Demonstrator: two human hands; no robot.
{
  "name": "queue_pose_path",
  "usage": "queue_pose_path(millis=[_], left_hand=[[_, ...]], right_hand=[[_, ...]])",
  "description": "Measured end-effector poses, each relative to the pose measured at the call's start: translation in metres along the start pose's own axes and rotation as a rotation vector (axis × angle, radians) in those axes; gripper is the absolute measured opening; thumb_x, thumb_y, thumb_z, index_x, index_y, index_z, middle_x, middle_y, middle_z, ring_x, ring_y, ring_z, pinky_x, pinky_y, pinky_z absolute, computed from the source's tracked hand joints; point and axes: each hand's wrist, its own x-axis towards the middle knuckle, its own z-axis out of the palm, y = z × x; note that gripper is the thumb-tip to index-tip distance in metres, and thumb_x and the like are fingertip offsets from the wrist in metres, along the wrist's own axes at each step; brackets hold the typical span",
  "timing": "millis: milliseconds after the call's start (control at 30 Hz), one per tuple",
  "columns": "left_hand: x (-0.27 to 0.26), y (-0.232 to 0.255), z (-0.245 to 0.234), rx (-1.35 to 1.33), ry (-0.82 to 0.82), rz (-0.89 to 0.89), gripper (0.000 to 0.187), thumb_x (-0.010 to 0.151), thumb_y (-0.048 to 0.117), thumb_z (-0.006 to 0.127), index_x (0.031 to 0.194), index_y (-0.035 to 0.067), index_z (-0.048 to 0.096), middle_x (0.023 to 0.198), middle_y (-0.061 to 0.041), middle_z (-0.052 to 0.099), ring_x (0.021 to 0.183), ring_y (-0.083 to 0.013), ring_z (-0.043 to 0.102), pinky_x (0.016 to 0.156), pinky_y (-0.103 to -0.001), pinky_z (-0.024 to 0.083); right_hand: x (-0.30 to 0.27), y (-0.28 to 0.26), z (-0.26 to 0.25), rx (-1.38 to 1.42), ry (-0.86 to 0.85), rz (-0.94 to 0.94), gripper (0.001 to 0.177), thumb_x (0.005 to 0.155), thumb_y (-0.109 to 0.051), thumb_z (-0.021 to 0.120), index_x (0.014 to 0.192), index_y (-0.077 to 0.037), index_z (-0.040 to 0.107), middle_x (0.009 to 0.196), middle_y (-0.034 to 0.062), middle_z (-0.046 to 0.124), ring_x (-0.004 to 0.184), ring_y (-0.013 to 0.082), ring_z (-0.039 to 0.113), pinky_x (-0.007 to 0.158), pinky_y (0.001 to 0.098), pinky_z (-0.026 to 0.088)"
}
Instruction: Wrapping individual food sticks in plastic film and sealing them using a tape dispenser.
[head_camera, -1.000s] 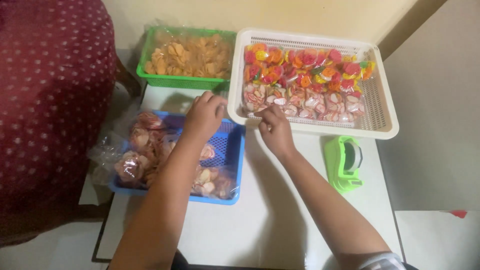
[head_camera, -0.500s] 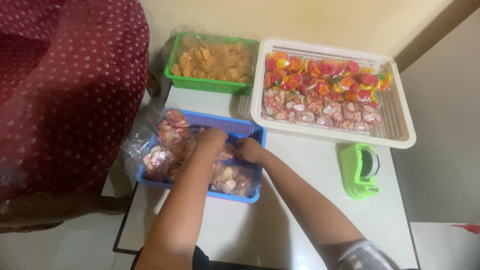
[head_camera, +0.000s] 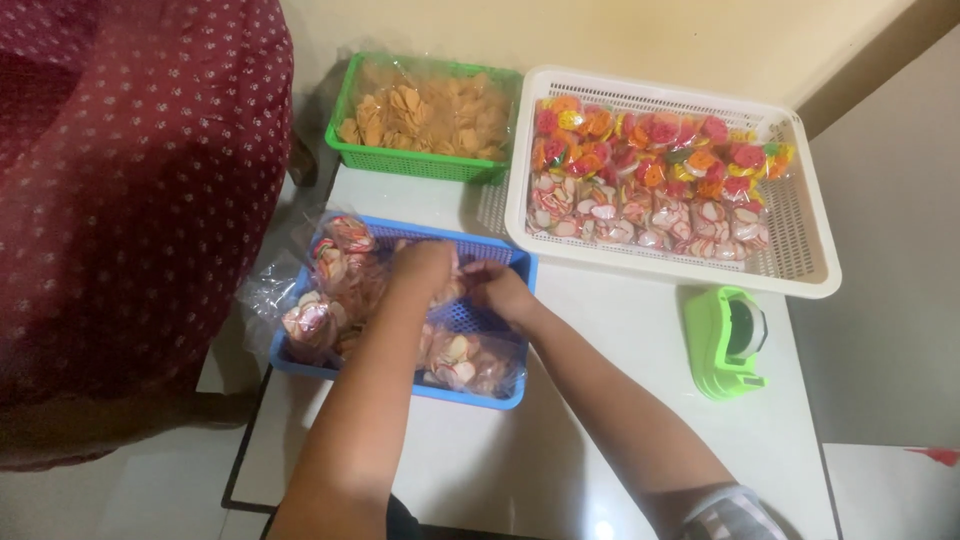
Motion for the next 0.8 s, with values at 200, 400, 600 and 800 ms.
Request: queue_pose_path(millis=[200, 400, 600, 800], left_hand=[[0.013, -0.022, 0.013, -0.355, 0.123, -0.116, 0.027, 0.104, 0.036, 0.048, 0.125, 0.035, 0.065, 0.127, -0.008, 0.070, 0.126, -0.0334, 0.061, 0.106, -0.049, 0.048], [-0.027, -0.006, -0.009, -0.658, 0.251, -0.108, 0.026, 0.101, 0.046, 0.052, 0.120, 0.034, 0.065, 0.131, -0.004, 0.069, 0.129, -0.0274, 0.060, 0.109, -0.043, 0.047], [-0.056, 0.036, -0.036, -0.932, 0.391, 0.006, 0.030, 0.103, 0.042, 0.055, 0.125, 0.025, 0.063, 0.137, -0.011, 0.065, 0.126, -0.0327, 0.062, 0.108, -0.045, 0.051], [-0.049, 0.087, -0.014, -1.255, 0.393, 0.095, 0.031, 0.096, 0.036, 0.064, 0.120, 0.017, 0.068, 0.119, -0.015, 0.072, 0.104, -0.0274, 0.072, 0.090, -0.036, 0.062]], right_hand=[[-0.026, -0.041, -0.012, -0.137, 0.110, -0.298, 0.039, 0.081, 0.008, 0.069, 0.118, -0.006, 0.071, 0.104, 0.0123, 0.075, 0.097, 0.0230, 0.072, 0.093, 0.0370, 0.057], [-0.060, -0.068, -0.005, -0.011, 0.242, -0.444, 0.055, 0.084, 0.010, 0.069, 0.133, -0.009, 0.051, 0.116, 0.0129, 0.061, 0.112, 0.0260, 0.064, 0.098, 0.0370, 0.055], [-0.107, -0.104, 0.000, -0.103, 0.219, -0.451, 0.081, 0.085, -0.013, 0.084, 0.152, -0.004, 0.040, 0.148, 0.0268, 0.046, 0.138, 0.0441, 0.048, 0.114, 0.0519, 0.044], [-0.126, -0.106, -0.034, -0.022, 0.313, -0.501, 0.026, 0.094, -0.019, 0.078, 0.117, -0.009, 0.071, 0.104, 0.0110, 0.072, 0.094, 0.0207, 0.071, 0.082, 0.0346, 0.062]])
